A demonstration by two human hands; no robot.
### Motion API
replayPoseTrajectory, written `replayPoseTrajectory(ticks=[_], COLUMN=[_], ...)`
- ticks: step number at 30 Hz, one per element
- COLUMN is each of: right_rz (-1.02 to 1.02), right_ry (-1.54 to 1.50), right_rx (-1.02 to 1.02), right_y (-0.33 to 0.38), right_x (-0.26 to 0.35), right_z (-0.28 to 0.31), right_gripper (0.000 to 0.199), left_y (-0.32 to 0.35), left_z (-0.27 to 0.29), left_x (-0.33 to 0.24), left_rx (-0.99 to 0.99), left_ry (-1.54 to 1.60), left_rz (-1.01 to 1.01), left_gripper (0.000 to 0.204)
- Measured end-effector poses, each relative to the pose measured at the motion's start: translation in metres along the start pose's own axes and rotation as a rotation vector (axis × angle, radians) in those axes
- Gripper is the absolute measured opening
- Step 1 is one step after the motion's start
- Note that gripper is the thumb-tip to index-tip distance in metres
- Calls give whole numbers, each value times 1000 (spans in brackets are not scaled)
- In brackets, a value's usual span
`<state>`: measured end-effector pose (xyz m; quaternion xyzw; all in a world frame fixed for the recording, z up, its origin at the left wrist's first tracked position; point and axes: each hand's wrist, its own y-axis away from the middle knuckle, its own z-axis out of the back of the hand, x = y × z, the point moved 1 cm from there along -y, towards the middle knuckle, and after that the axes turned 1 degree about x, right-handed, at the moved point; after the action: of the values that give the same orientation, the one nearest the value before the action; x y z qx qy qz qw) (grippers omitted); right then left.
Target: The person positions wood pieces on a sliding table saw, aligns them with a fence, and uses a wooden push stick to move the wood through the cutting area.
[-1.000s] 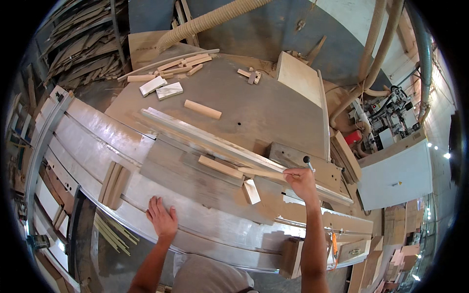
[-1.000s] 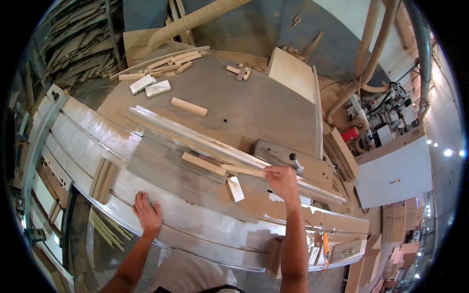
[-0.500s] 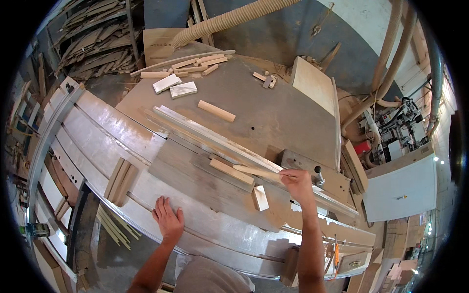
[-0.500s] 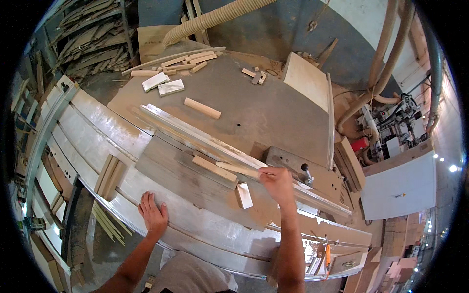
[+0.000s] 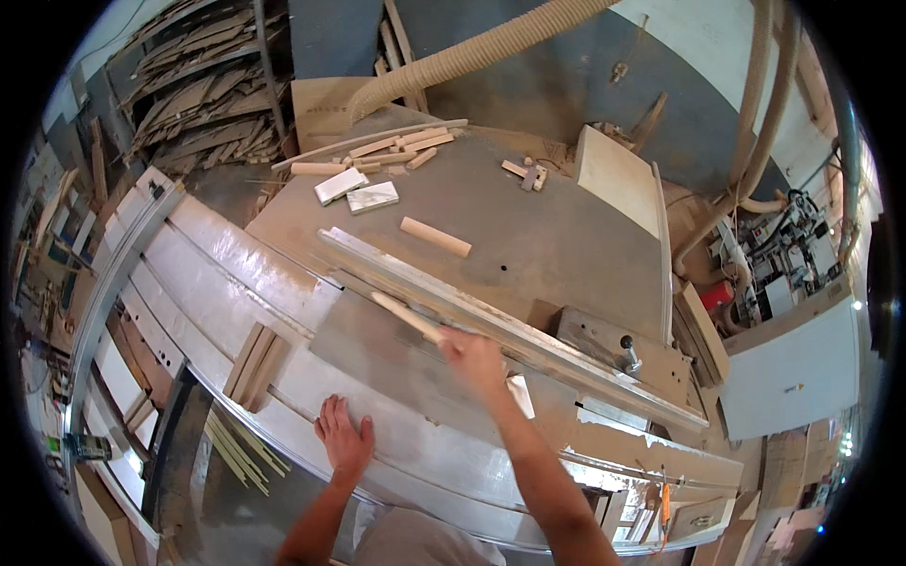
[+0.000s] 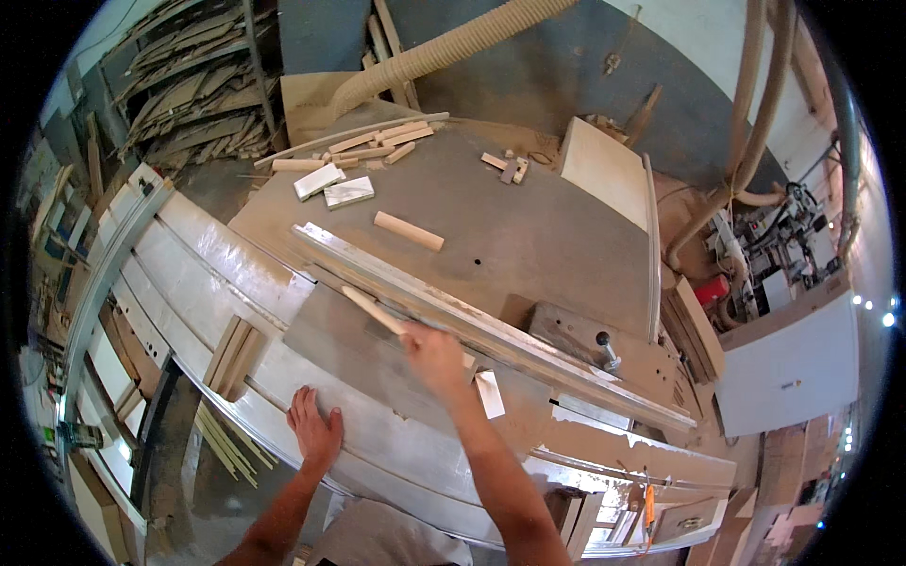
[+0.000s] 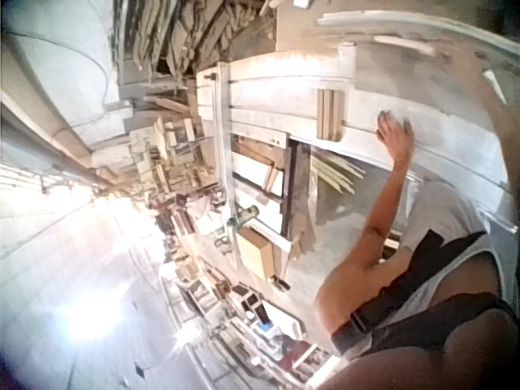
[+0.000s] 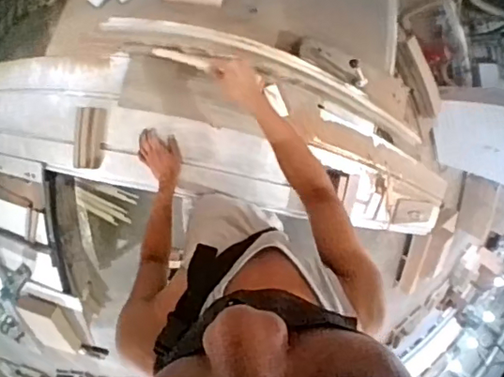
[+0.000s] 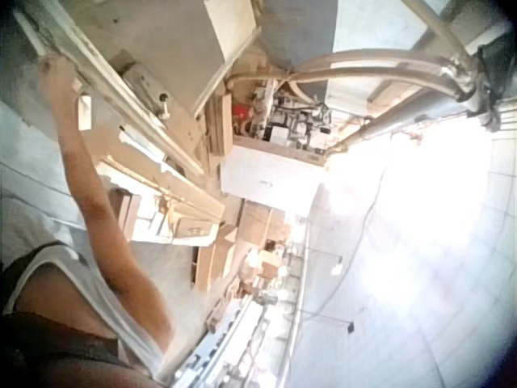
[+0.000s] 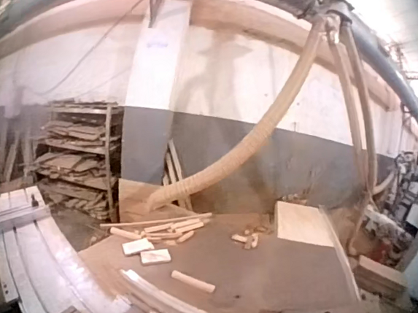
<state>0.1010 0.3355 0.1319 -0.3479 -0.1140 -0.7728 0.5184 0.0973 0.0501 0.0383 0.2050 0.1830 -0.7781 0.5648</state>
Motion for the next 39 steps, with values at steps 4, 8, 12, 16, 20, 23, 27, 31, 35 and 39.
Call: replayPoseTrajectory(ticks=[4, 8, 12, 16, 20, 23, 27, 31, 35, 39], right_rz=[-132, -173, -610, -722, -754, -822, -773, -826, -790, -761], right_ry=[-147, -296, -322, -483, -510, -740, -701, -686, -741, -750], right_rx=[119, 58, 347, 248, 171, 9, 34, 31, 52, 100], right_y=[38, 148, 254, 336, 330, 333, 335, 340, 353, 343], right_x=[31, -10, -15, -28, -3, -17, -23, -29, -47, -41], right_z=[6, 14, 40, 33, 43, 29, 29, 47, 42, 46], right_gripper=[29, 33, 37, 37, 36, 36, 33, 31, 31, 30], left_y=[-3, -65, -167, -259, -305, -309, -283, -201, -122, -84], left_z=[-8, -15, -24, -30, -47, -55, -32, 11, 34, 34], left_x=[21, 10, 16, 1, 15, 19, 29, 29, 95, 161], left_rx=[-167, -225, -293, -188, -3, -43, -57, -158, -350, -538], left_ry=[128, 105, 148, 208, 396, 647, 1115, 1423, 1745, 1810], left_rz=[25, 56, 19, 108, 172, 238, 485, 527, 731, 783], left_gripper=[61, 61, 67, 58, 38, 26, 17, 19, 25, 25])
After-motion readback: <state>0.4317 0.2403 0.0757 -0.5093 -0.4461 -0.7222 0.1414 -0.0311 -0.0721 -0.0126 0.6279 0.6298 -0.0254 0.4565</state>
